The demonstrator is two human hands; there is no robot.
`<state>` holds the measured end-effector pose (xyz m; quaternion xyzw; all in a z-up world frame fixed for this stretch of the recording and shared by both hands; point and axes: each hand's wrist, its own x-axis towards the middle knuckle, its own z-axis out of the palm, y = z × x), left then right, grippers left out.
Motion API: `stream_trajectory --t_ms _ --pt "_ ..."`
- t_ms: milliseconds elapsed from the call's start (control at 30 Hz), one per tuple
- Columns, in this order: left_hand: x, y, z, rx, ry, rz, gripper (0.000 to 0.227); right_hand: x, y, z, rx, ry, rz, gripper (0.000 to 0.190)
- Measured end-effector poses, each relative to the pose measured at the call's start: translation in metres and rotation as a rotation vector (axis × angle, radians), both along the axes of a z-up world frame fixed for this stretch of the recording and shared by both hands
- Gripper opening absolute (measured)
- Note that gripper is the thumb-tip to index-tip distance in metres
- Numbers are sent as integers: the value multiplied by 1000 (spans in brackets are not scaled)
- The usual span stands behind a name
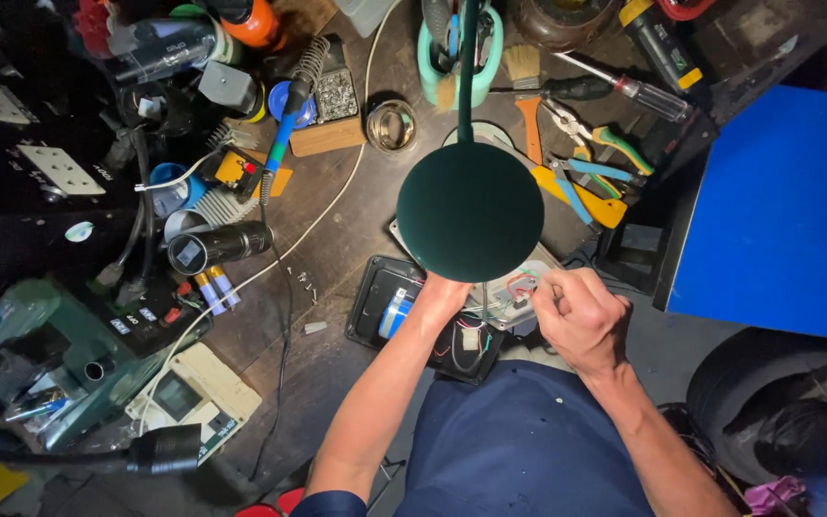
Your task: The person strips the insulation from wires using wire strippers, twists the exposed ends together, and secures them with a green heat-shrink tube. They then use a soldering iron to solder the wire connections inside a small metal box.
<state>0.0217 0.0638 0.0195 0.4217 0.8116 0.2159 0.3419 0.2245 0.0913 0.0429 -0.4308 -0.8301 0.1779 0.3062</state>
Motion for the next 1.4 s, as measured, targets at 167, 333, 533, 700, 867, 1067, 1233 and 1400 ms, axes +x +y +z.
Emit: stream_trajectory --t_ms 167,333,533,700,867,1067,1233,1400 --pt "-3 -12 -2 84 -80 100 6 4 6 18 -78 105 12 9" --pt "-8 -27 3 173 -88 277 5 11 15 31 -179 221 134 10" --pt "-29 -64 16 353 -143 482 11 -24 18 48 -276 216 261 9" --pt "-44 -148 46 377 -88 726 15 -111 15 17 28 55 514 1" --pt "-29 -198 67 340 -301 911 10 -197 0 -50 190 -290 676 7" --pt "-37 -214 76 330 -405 949 15 -227 6 -80 244 -655 716 7" --pt "-34 -201 107 396 -515 817 5 -173 12 49 30 -318 705 19" --pt "6 -184 122 359 -865 550 9 -67 -41 108 -729 124 824 34"
